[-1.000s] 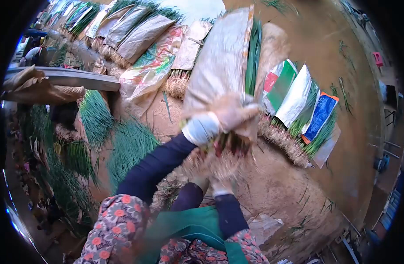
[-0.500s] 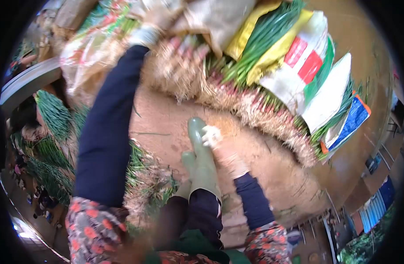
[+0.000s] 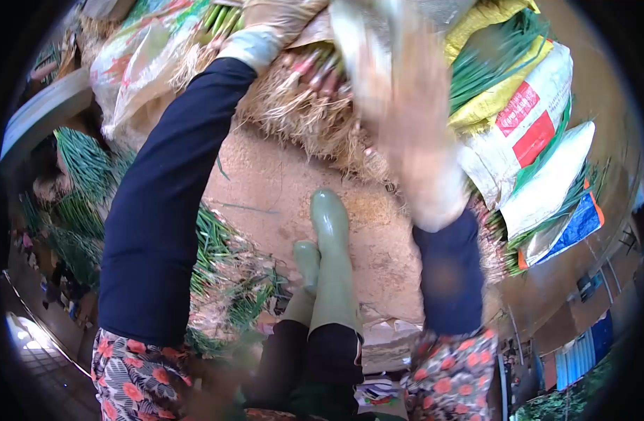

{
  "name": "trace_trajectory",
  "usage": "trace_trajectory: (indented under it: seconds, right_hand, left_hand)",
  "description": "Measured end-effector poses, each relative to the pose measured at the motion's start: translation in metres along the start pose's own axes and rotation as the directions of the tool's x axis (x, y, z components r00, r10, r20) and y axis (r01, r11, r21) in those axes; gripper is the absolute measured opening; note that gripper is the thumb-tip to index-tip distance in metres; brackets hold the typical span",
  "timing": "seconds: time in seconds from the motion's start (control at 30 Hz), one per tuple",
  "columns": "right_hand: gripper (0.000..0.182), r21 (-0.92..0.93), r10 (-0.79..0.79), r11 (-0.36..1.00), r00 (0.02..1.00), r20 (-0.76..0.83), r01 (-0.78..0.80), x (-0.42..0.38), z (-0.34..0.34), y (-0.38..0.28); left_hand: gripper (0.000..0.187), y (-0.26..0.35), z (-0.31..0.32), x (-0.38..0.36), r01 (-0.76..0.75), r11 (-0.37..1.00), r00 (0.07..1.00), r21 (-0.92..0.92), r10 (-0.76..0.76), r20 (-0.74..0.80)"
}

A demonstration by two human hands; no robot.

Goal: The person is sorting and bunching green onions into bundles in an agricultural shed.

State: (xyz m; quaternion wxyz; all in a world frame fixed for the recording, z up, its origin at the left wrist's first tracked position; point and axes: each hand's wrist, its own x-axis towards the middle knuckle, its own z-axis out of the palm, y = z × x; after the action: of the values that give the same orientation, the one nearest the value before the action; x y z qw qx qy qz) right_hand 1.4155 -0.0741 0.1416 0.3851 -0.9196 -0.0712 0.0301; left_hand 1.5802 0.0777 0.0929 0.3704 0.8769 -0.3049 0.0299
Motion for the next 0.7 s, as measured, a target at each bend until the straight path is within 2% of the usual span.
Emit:
trace_trajectory:
  seconds: [0.03, 0.07, 0.1, 0.13, 0.17, 0.2, 0.23, 0.27, 0.3, 0.33, 0.37, 0.43, 0.5, 0.57, 0.67, 0.7]
  right_hand:
    - [0.039, -0.153, -0.103, 0.983, 0.995, -0.017, 0.099, 0.027, -0.002, 0.006]
    - [0.040, -0.284, -0.185, 0.943, 0.983, -0.007, 0.175, 0.052, 0.000, 0.014]
    - [0.040, -0.388, -0.247, 0.892, 0.969, 0.015, 0.233, 0.071, 0.006, 0.017]
    - [0.041, -0.474, -0.294, 0.835, 0.955, 0.048, 0.281, 0.085, 0.012, 0.023]
    - [0.042, -0.528, -0.321, 0.793, 0.945, 0.065, 0.305, 0.095, 0.015, 0.023]
    - [0.043, -0.568, -0.351, 0.751, 0.932, 0.087, 0.336, 0.101, 0.018, 0.025]
    - [0.043, -0.596, -0.381, 0.716, 0.919, 0.102, 0.363, 0.104, 0.021, 0.023]
    - [0.044, -0.622, -0.408, 0.684, 0.907, 0.109, 0.382, 0.107, 0.021, 0.021]
    - [0.045, -0.641, -0.429, 0.657, 0.896, 0.113, 0.395, 0.110, 0.023, 0.019]
    - [0.046, -0.664, -0.445, 0.629, 0.888, 0.118, 0.404, 0.112, 0.027, 0.019]
    - [0.047, -0.678, -0.462, 0.609, 0.879, 0.119, 0.412, 0.115, 0.030, 0.017]
    - [0.049, -0.699, -0.504, 0.566, 0.854, 0.127, 0.437, 0.122, 0.040, 0.012]
    - [0.050, -0.715, -0.527, 0.528, 0.837, 0.147, 0.458, 0.125, 0.048, 0.009]
    - [0.052, -0.720, -0.540, 0.506, 0.825, 0.166, 0.475, 0.131, 0.055, 0.017]
    - [0.044, -0.707, -0.596, 0.527, 0.798, 0.089, 0.472, 0.157, 0.063, 0.040]
    - [0.043, -0.716, -0.563, 0.520, 0.817, 0.122, 0.466, 0.156, 0.061, 0.039]
  left_hand:
    - [0.049, -0.004, 0.004, -0.003, 0.026, 0.980, 0.999, -0.198, -0.019, 0.036]
    - [0.046, 0.004, -0.001, -0.003, -0.045, 0.993, 0.997, 0.113, 0.053, -0.064]
    - [0.043, 0.011, -0.007, -0.007, -0.073, 0.905, 0.981, 0.420, 0.141, -0.134]
    - [0.038, 0.022, -0.016, -0.012, 0.022, 0.873, 0.992, 0.487, -0.080, 0.099]
    - [0.041, 0.031, -0.027, -0.019, 0.095, 0.823, 0.898, 0.560, -0.314, 0.309]
    - [0.035, 0.021, -0.028, -0.051, 0.047, 0.972, 0.993, 0.232, -0.022, -0.112]
    - [0.027, 0.020, -0.038, -0.080, 0.026, 0.997, 0.965, -0.066, -0.043, -0.259]
    - [0.029, 0.016, -0.046, -0.118, 0.038, 0.979, 0.925, -0.199, -0.110, -0.364]
    - [0.042, 0.032, -0.055, -0.160, 0.363, 0.798, 0.755, -0.481, -0.554, -0.350]
    - [0.059, 0.031, -0.042, -0.201, 0.522, 0.433, 0.445, -0.735, -0.873, -0.198]
    - [0.083, 0.008, -0.001, -0.258, 0.519, 0.289, 0.388, -0.805, -0.918, -0.079]
    - [0.099, 0.029, 0.043, -0.295, 0.751, 0.492, 0.531, -0.441, -0.846, -0.039]
    - [0.110, 0.046, 0.085, -0.289, 0.820, 0.328, 0.474, -0.469, -0.848, 0.236]
    - [0.082, 0.067, 0.132, -0.285, 0.960, 0.067, 0.199, -0.270, -0.844, 0.498]
    - [0.042, 0.077, 0.127, -0.303, 0.975, -0.156, -0.007, -0.160, -0.737, 0.676]
    - [0.024, 0.094, 0.138, -0.345, 0.942, -0.066, 0.135, -0.330, -0.824, 0.551]
